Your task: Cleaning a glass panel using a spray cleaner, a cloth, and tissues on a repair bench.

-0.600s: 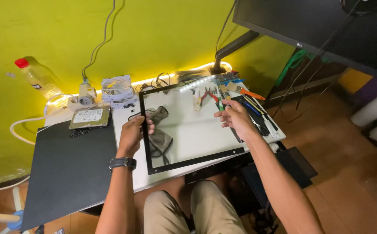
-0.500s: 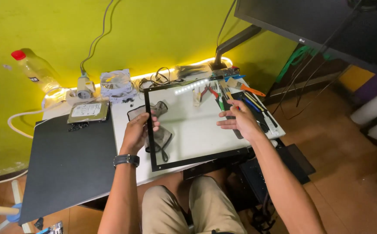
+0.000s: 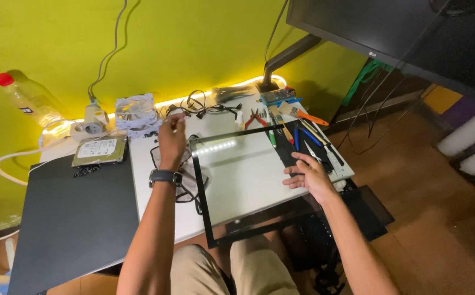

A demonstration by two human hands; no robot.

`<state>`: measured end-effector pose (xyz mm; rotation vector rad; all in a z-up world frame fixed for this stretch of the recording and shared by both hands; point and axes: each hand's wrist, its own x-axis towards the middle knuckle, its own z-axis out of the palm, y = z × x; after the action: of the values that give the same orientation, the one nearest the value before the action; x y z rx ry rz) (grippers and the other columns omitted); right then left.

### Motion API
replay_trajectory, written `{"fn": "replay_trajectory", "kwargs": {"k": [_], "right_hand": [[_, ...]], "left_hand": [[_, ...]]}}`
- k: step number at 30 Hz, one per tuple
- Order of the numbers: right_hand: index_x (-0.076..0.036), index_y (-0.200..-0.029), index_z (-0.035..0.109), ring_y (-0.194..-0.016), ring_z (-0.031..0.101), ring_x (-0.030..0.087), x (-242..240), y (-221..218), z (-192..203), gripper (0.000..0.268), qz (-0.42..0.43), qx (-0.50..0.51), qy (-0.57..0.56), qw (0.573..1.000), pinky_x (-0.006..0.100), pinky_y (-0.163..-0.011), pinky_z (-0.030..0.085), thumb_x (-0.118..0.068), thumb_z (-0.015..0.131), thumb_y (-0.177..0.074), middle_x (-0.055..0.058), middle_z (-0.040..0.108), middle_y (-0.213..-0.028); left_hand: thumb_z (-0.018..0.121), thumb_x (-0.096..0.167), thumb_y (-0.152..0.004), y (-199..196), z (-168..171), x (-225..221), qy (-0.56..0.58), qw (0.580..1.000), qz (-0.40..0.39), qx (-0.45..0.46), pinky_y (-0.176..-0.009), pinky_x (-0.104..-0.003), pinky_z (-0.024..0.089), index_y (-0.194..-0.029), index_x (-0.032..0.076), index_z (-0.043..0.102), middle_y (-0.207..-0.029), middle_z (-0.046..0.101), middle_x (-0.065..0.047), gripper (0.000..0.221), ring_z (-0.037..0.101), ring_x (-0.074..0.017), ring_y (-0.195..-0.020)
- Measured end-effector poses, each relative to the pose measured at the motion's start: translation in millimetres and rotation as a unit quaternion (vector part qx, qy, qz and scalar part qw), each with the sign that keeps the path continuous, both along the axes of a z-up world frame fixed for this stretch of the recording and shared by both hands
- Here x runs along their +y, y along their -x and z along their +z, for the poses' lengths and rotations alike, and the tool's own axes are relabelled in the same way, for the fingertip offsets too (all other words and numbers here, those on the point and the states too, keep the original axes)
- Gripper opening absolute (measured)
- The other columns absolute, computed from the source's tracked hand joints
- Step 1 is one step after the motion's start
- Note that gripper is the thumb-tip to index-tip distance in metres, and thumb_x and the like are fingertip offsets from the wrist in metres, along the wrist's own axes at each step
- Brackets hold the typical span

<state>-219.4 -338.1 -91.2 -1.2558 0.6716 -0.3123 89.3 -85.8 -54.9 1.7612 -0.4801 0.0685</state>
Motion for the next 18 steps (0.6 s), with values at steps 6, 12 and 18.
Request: {"fn": "replay_trajectory", "kwargs": {"k": [6,12,18], "right_hand": [[-0.014,-0.147,0.048,-0.078,0.074,0.046,-13,8,-21,0.039,-0.005,0.021,-0.015,1.0,0.047,-0.06,0.064,-0.017,0.042,-0.108,0.031,0.072,-0.106],[-0.013,-0.147,0.048,-0.076,0.075,0.048,-8,11,-14,0.04,-0.018,0.027,-0.016,0.999,0.048,-0.057,0.064,-0.018,0.042,-0.107,0.032,0.073,-0.102],[-0.012,-0.145,0.05,-0.073,0.075,0.048,-15,-1,-11,0.039,-0.022,0.031,-0.017,0.999,0.049,-0.056,0.064,-0.015,0.042,-0.107,0.033,0.074,-0.1]], "left_hand": [[0.079,0.023,-0.089,-15,-19,-111,-0.181,0.952,-0.164,-0.185,-0.109,-0.05,0.048,-0.136,0.011,0.063,-0.126,0.067,-0.019,0.051,0.062,-0.039,-0.124],[0.079,0.025,-0.089,-10,-70,-178,-0.242,0.951,-0.166,-0.1,-0.113,-0.057,0.043,-0.135,0.006,0.061,-0.133,0.063,-0.022,0.053,0.054,-0.0483,-0.132],[0.075,0.029,-0.092,20,-15,-163,-0.21,0.968,-0.122,-0.062,-0.097,-0.057,0.054,-0.109,0.014,0.07,-0.107,0.075,-0.015,0.023,0.068,-0.0457,-0.11]]}}
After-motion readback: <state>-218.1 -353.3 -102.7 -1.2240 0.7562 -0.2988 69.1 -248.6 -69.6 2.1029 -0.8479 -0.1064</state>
